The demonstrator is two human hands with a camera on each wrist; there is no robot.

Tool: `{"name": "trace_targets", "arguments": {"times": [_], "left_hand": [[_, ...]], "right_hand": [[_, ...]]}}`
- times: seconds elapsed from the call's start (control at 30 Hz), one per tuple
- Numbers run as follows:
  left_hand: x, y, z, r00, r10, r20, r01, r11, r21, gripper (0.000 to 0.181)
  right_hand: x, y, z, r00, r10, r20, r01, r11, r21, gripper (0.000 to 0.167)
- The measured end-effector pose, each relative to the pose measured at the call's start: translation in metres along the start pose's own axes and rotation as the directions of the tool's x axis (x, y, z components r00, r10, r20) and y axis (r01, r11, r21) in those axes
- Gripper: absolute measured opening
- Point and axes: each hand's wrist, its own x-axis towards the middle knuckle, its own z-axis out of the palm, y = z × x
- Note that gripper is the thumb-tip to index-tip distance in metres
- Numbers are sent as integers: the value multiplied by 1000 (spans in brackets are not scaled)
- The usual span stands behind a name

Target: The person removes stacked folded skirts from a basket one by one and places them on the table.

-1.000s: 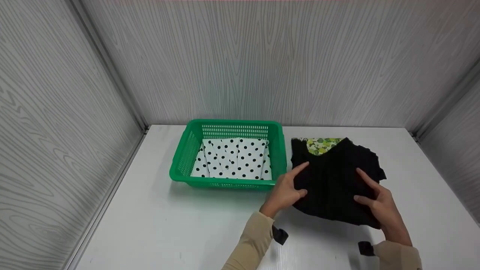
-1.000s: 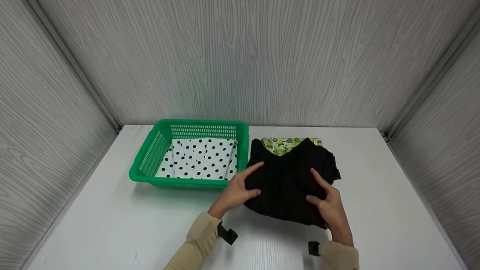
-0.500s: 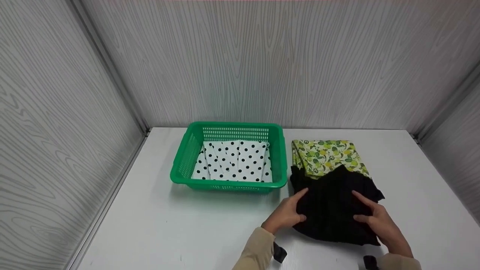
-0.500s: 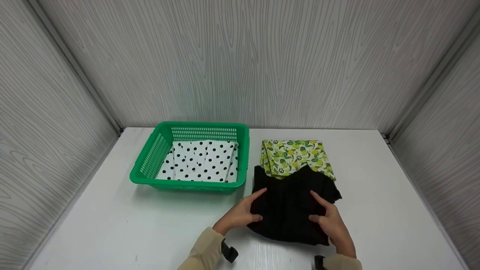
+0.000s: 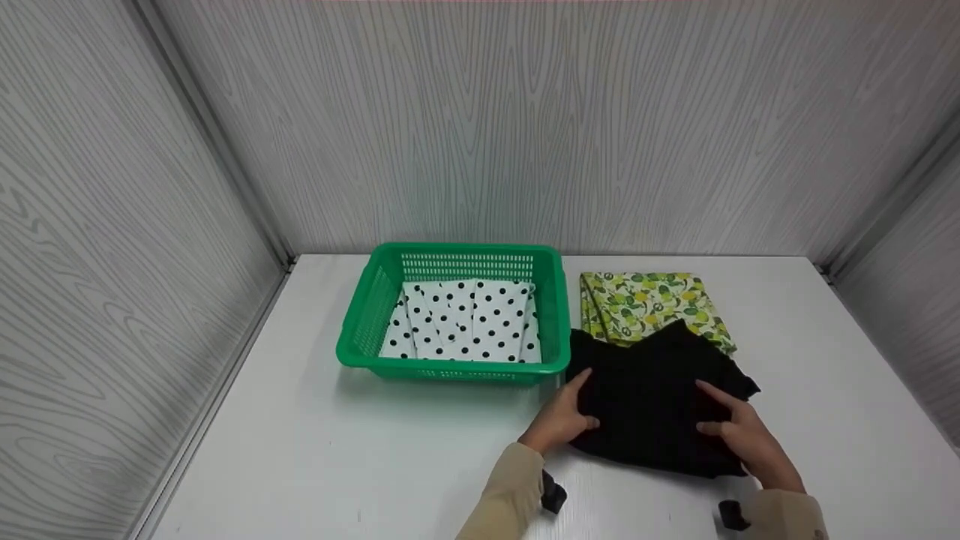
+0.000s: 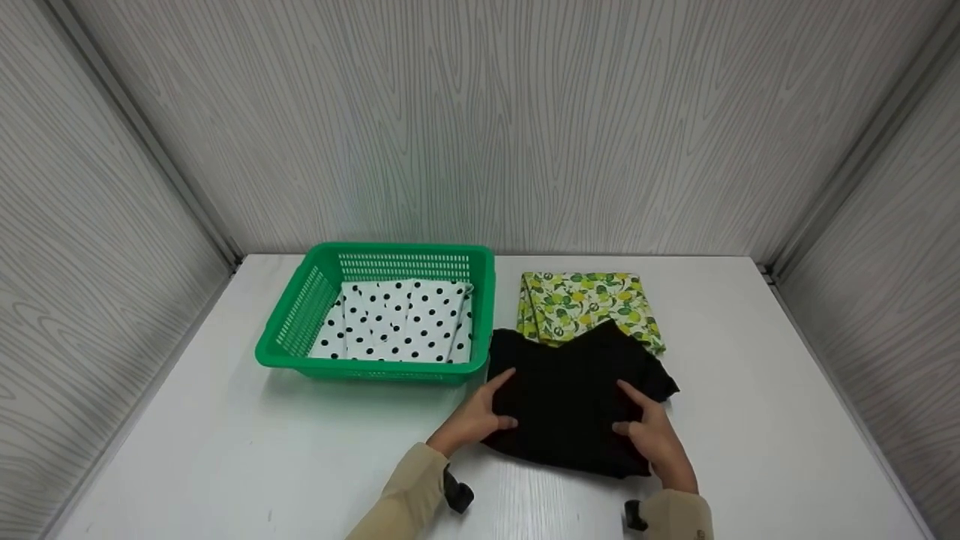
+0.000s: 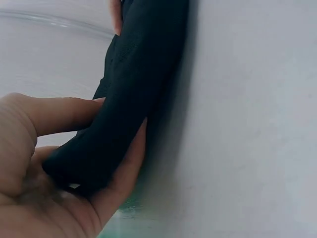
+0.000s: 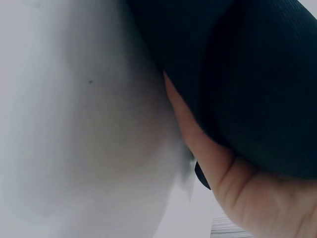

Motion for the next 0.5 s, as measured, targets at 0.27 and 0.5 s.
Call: {"name": "trace_targets", "arguments": {"times": [0.27, 0.5], "left_hand": [[-1, -2, 1, 999, -4, -32, 4, 1000, -5, 85], [-14, 20, -15, 1000, -4, 0, 4, 954, 299, 67]], "right_hand": [[3, 2, -2, 1000, 28, 5, -28, 1000, -12, 82], [-2, -9, -12, 999, 34, -26, -39, 980, -194, 65]]}}
